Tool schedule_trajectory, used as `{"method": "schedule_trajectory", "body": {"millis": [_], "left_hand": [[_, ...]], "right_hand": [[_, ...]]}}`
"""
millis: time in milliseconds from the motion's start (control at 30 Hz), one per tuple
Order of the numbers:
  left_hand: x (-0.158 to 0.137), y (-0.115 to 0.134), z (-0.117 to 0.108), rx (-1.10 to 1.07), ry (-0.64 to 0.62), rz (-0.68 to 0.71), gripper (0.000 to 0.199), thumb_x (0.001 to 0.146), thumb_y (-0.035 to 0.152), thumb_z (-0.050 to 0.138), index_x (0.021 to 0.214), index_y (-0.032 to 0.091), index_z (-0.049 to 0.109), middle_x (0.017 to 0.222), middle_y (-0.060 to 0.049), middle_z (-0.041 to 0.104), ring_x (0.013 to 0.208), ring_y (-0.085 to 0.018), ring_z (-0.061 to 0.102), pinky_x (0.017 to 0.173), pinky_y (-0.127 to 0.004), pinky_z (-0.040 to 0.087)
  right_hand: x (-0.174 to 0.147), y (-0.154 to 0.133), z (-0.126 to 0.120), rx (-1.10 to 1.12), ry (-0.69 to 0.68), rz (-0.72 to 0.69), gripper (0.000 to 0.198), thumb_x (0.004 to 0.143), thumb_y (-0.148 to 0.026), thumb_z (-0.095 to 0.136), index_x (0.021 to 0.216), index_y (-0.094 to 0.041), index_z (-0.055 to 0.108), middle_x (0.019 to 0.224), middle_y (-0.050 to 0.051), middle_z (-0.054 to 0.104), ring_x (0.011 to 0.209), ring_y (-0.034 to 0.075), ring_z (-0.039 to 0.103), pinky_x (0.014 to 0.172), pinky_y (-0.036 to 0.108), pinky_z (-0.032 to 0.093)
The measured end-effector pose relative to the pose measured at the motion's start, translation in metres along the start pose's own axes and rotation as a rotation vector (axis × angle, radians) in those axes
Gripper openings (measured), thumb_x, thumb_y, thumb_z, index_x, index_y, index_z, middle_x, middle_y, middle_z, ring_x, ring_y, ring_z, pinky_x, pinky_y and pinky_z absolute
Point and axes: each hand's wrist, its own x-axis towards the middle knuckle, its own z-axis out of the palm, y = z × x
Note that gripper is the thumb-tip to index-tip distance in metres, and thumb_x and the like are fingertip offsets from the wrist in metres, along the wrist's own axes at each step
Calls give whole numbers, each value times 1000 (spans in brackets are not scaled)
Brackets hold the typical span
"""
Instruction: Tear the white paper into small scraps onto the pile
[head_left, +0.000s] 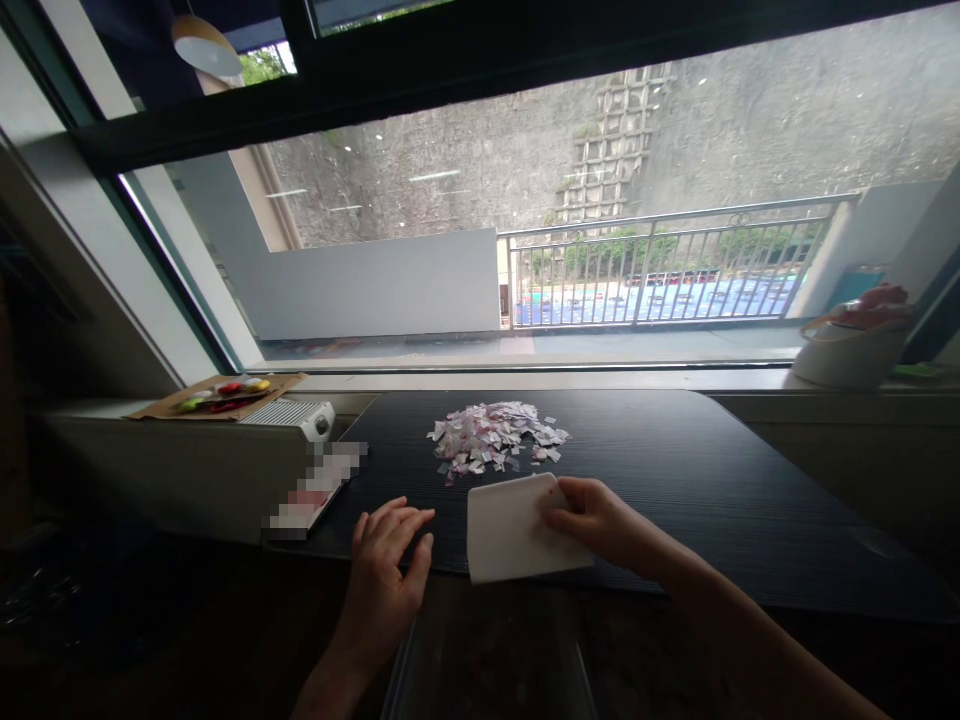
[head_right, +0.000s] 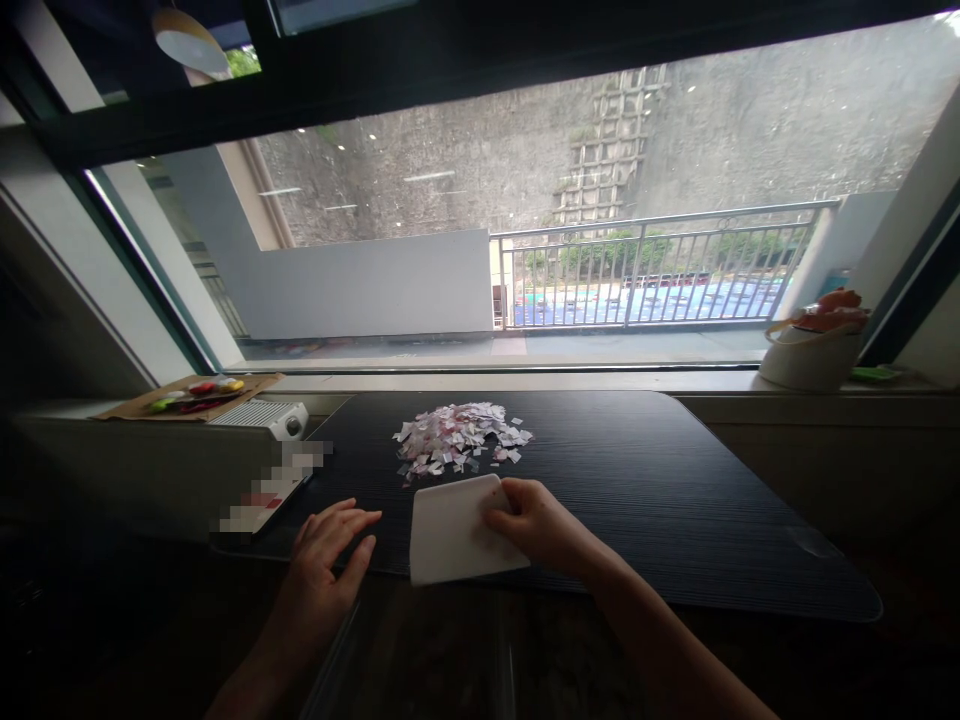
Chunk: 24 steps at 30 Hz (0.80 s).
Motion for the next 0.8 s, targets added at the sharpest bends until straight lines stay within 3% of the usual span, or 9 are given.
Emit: {"method": "schedule_trajectory", "body": {"millis": [100,333,400,600,800], "left_hand": [[0,0,0,12,0,10,25,85,29,46,100,26,65,100,-5,69,111,-26,56,101,-55,32],[-9,-7,6,56,-4,40,24,84,29,47,100,27,65,101,-4,69,110,-25,57,103,-54,29],[-12,-12,8,69,-3,67,22,83,31,49,97,28,66,98,-3,70,108,-26,58,102,-53,30],[-17,-25,10,115,31,138,20,83,33,49,93,30,66,93,-2,70,104,-26,60,99,-51,31],[-17,-24,1,143,24,139,22,81,36,49,89,29,67,91,-2,72,100,-26,62,97,-48,32]], "right_hand": [[-10,-1,-9,-52,15,-31,18,70,-29,67,80,-14,67,74,3,72,68,18,66,58,25,50],[-40,0,-59,29,409,-114,40,67,-51,74,85,-17,65,82,10,76,70,21,69,62,31,54],[-44,5,-70,32,463,-115,42,65,-54,75,83,-17,65,80,10,76,68,20,69,61,30,54],[-32,24,-76,113,365,-117,42,66,-53,74,83,-15,64,80,9,76,73,21,71,67,33,55],[-20,24,-82,66,172,-103,41,67,-50,74,85,-15,65,84,9,76,78,22,71,71,35,55]]}}
